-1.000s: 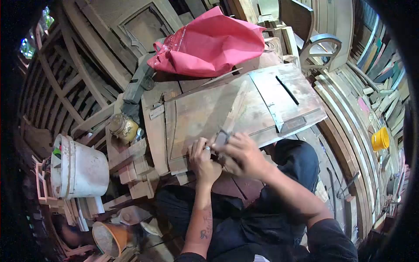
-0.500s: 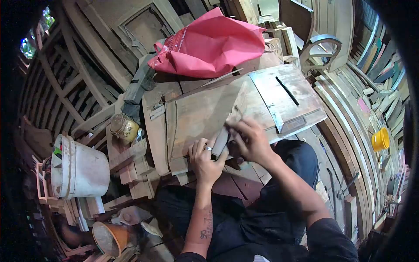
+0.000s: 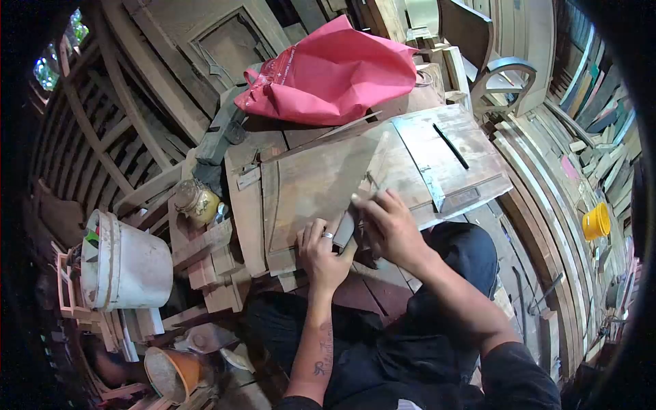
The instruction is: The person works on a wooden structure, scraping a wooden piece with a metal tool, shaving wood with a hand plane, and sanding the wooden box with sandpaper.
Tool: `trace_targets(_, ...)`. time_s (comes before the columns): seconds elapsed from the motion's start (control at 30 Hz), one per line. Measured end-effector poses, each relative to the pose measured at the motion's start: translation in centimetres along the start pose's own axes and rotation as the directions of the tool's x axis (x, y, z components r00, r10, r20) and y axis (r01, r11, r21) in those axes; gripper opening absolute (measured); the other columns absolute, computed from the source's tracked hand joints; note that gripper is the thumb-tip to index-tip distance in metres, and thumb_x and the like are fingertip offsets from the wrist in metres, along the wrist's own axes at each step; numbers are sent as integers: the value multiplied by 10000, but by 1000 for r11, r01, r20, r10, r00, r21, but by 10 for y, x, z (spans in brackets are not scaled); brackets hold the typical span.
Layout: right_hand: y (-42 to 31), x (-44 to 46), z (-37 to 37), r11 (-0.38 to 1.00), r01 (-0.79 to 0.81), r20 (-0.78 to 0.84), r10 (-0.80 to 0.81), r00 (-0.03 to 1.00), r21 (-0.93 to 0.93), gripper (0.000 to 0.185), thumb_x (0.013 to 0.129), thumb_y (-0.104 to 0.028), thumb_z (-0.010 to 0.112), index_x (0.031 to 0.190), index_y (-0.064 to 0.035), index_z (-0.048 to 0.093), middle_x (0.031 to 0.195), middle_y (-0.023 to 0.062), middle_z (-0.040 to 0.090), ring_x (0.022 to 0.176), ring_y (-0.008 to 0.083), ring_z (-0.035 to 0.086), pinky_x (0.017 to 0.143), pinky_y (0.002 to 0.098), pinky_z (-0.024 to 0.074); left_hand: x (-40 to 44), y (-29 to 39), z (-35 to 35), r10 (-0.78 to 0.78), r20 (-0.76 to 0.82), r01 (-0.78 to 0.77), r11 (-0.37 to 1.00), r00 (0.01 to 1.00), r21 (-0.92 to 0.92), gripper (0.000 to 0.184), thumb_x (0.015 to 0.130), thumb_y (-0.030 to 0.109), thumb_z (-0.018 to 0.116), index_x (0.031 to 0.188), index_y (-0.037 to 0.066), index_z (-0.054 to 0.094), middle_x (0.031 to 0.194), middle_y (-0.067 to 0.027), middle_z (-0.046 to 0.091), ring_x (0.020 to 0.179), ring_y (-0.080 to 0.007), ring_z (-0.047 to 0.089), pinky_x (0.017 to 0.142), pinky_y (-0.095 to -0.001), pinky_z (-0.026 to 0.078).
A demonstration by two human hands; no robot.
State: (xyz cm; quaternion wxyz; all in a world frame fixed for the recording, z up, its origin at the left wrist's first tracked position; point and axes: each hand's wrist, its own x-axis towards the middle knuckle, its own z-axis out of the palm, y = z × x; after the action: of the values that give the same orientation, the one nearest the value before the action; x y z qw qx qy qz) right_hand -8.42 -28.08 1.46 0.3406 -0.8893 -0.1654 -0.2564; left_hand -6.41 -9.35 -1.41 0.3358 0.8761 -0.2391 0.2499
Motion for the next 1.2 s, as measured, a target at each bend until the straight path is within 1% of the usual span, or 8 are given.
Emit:
trace_targets(0.17, -23, -14, 3, 983, 36, 133, -61, 989, 182, 456, 867, -24, 738, 1313, -36, 648, 1068, 175, 586, 1009, 399, 581, 878, 473, 539, -4, -6, 0, 6, 24, -7, 999, 1000, 47, 406, 768, 230, 820, 1145, 91, 769, 937, -90, 595, 929, -328, 607, 842, -456, 446)
trace_targets(0.37, 12, -5, 2, 982, -128, -52, 137, 989, 142, 420, 903, -5, 720, 1319, -28, 665, 1086, 203, 647, 1014, 436, 643, 863, 494, 553, 0, 1, 0, -23, 11, 23, 1000, 1000, -20, 444, 784, 246, 822, 1197, 89, 776, 940, -94, 599, 934, -322, 606, 847, -457, 446)
trace_targets(0.5, -21, -15, -2, 975, -12, 48, 2, 999, 223, 490, 871, 3, 732, 1354, -20, 652, 1039, 184, 618, 943, 399, 605, 867, 472, 540, -3, -4, -2, -27, 31, 27, 1000, 999, 9, 439, 777, 255, 830, 1163, 57, 765, 947, -100, 605, 934, -332, 608, 863, -465, 452)
trace_targets(0.77, -2, -7, -8, 970, -135, 122, 112, 986, 203, 563, 849, -14, 767, 1405, -59, 684, 1096, 180, 632, 1049, 406, 643, 902, 458, 563, -2, -2, 0, -35, 17, 35, 999, 999, -7, 469, 752, 224, 837, 1178, 48, 753, 954, -104, 609, 951, -342, 609, 861, -470, 454)
trace_targets(0.93, -15, -15, -7, 976, 0, 117, -27, 993, 219, 584, 849, -11, 768, 1419, -117, 699, 1144, 188, 614, 1042, 397, 666, 887, 454, 573, -3, -3, -4, -19, 53, 18, 1000, 998, 18, 491, 775, 242, 838, 1231, 76, 761, 947, -95, 605, 937, -328, 609, 848, -464, 449)
trace_targets(1.03, 1, -7, -13, 975, -127, 132, 104, 986, 182, 579, 846, -2, 762, 1410, -117, 705, 1129, 187, 618, 973, 391, 680, 846, 457, 574, -4, -3, 2, -35, 15, 36, 999, 999, -20, 489, 765, 234, 837, 1223, 78, 762, 938, -91, 600, 934, -321, 607, 844, -459, 446)
trace_targets(1.07, 13, -3, -9, 989, -61, 2, 61, 998, 132, 544, 857, 4, 753, 1386, -113, 719, 1113, 189, 624, 910, 387, 683, 806, 453, 571, -4, -2, 3, -33, 11, 33, 999, 999, -25, 489, 765, 234, 837, 1223, 78, 762, 938, -91, 600, 934, -321, 607, 844, -459, 446)
trace_targets(1.2, -4, -10, -7, 966, -104, 86, 86, 993, 238, 516, 868, 7, 765, 1371, -103, 727, 1109, 199, 625, 946, 389, 685, 825, 463, 573, -2, -2, 0, -18, 7, 18, 1000, 1000, -2, 456, 780, 240, 831, 1199, 73, 767, 926, -92, 601, 929, -323, 608, 847, -457, 448)
